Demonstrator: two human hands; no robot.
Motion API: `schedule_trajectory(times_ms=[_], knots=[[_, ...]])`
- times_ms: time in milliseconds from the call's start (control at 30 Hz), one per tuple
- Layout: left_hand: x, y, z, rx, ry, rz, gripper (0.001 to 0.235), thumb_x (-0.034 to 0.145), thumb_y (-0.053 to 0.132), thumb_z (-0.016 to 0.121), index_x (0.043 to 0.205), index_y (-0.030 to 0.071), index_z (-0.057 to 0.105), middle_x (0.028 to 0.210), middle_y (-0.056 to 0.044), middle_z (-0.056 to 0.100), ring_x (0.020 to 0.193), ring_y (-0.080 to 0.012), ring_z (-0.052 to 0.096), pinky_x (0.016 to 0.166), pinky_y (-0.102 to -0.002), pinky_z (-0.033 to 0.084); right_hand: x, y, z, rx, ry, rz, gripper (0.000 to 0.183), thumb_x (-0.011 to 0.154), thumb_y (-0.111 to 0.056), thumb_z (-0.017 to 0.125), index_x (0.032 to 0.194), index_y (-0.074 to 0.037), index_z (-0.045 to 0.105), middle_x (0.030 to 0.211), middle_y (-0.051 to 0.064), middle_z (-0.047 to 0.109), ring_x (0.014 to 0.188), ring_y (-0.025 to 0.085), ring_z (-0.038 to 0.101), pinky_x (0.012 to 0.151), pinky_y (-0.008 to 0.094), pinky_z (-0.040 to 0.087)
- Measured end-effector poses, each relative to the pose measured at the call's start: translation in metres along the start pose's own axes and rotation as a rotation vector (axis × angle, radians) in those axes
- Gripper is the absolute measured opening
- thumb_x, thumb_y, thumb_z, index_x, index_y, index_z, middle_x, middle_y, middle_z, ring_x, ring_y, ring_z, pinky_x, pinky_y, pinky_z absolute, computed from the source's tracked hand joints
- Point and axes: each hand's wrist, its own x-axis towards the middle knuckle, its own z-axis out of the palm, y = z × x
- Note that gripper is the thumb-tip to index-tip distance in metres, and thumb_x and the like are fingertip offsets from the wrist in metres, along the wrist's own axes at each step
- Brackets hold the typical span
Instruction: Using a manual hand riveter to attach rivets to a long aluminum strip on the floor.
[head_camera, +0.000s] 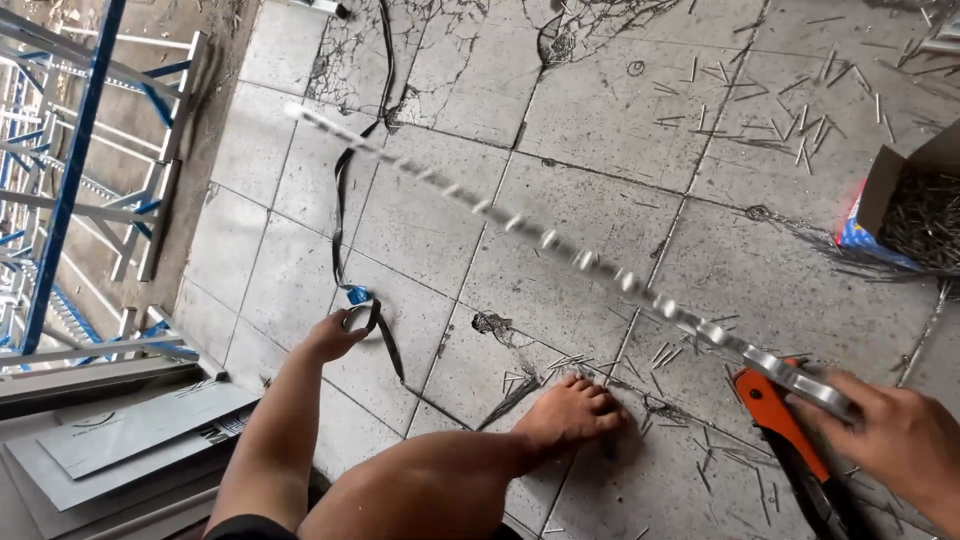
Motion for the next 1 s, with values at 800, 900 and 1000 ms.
schedule_trajectory(times_ms=[800, 900, 1000], knots=[[-0.017, 0.010, 0.055, 0.027, -0.086, 0.150, 0.044, 0.085, 0.039, 0.077, 0.122, 0.015, 0.069, 0.117, -0.010, 0.072, 0.107, -0.0275, 0.069, 0.096, -0.039, 0.055, 0.144, -0.052, -0.009, -0.131, 0.198, -0.222, 0.046, 0.089, -0.045, 0.067, 0.134, -0.038, 0.063, 0.091, -0.009, 0.067, 0.073, 0.006, 0.063, 0.081, 0.026, 0.057], [-0.020, 0.020, 0.051, 0.013, -0.057, 0.156, 0.039, 0.086, 0.037, 0.077, 0.118, 0.015, 0.071, 0.116, -0.009, 0.072, 0.107, -0.0271, 0.068, 0.096, -0.040, 0.055, 0.157, -0.081, -0.024, -0.047, 0.343, -0.349, 0.045, 0.089, -0.032, 0.071, 0.133, -0.028, 0.065, 0.097, -0.004, 0.069, 0.075, 0.009, 0.066, 0.083, 0.030, 0.060], [-0.024, 0.032, 0.049, 0.007, -0.070, 0.130, 0.042, 0.089, 0.038, 0.074, 0.124, 0.015, 0.068, 0.121, -0.012, 0.069, 0.111, -0.0288, 0.066, 0.097, -0.041, 0.054, 0.143, -0.084, -0.031, 0.014, 0.400, -0.369, 0.049, 0.085, -0.031, 0.075, 0.132, -0.026, 0.066, 0.098, -0.002, 0.069, 0.073, 0.010, 0.066, 0.071, 0.026, 0.060]])
